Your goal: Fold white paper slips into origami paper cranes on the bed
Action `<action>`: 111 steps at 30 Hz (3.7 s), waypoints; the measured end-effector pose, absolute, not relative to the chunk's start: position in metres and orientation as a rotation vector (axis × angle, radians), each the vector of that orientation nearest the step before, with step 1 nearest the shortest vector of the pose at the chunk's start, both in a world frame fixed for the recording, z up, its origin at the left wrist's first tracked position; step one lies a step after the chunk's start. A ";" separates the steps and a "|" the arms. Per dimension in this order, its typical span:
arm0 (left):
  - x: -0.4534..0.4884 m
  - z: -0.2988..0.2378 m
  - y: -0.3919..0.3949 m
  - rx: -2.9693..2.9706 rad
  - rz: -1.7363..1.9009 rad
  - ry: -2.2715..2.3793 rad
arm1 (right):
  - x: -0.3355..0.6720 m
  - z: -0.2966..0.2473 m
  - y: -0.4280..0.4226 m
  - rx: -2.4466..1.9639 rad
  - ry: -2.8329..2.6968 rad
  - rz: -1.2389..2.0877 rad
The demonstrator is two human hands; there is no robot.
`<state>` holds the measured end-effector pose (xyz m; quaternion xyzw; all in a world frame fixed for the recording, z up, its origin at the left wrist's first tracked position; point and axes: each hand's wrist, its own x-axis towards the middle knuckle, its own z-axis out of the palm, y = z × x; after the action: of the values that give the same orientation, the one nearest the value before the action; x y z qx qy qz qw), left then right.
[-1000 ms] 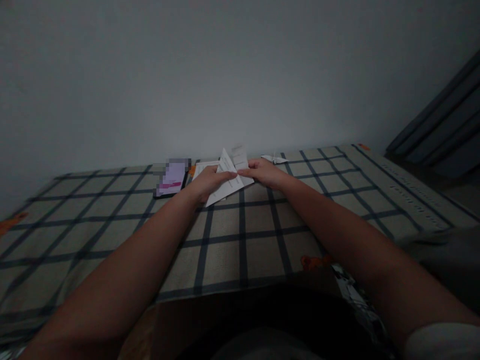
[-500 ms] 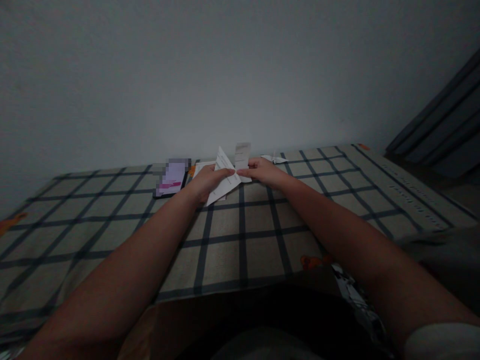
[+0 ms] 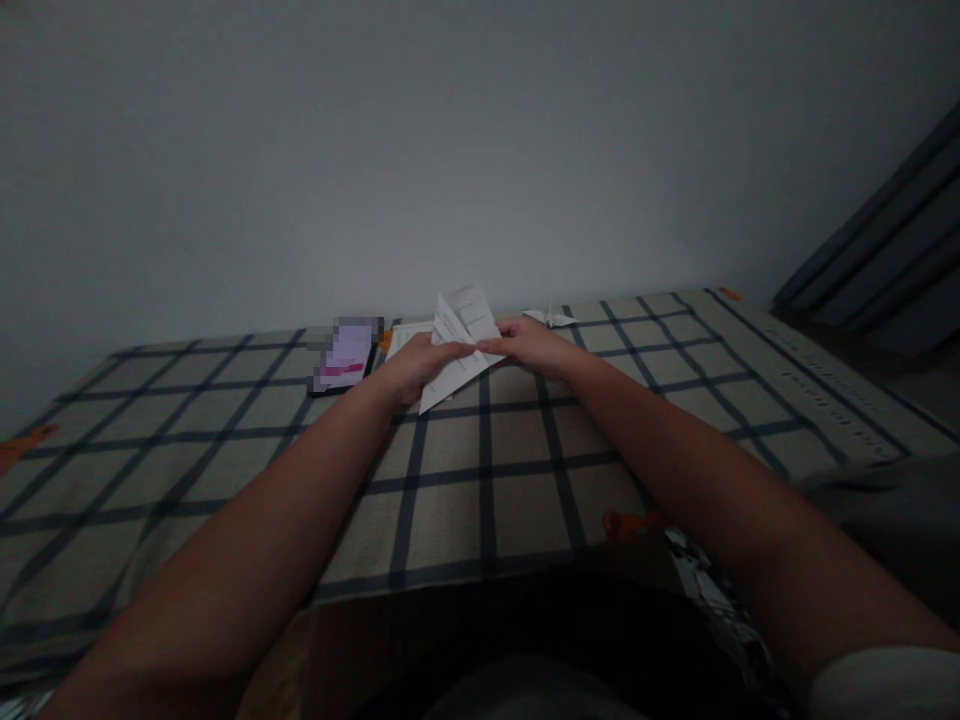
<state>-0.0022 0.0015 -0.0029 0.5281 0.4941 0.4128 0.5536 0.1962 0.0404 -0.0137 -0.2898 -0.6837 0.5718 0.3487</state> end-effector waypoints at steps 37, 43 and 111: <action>-0.003 0.001 -0.001 1.242 0.966 1.147 | 0.192 -0.014 0.041 -0.774 -1.782 1.411; -0.004 0.000 0.002 1.205 0.968 1.201 | 0.192 -0.013 0.039 -0.778 -1.743 1.446; 0.006 0.003 0.002 1.272 1.135 0.960 | 0.189 -0.006 0.034 -0.821 -1.605 1.394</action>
<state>0.0065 0.0024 0.0034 0.5392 0.4070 0.4814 0.5584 0.1888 0.0345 -0.0060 -0.3272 -0.6398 0.5556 0.4183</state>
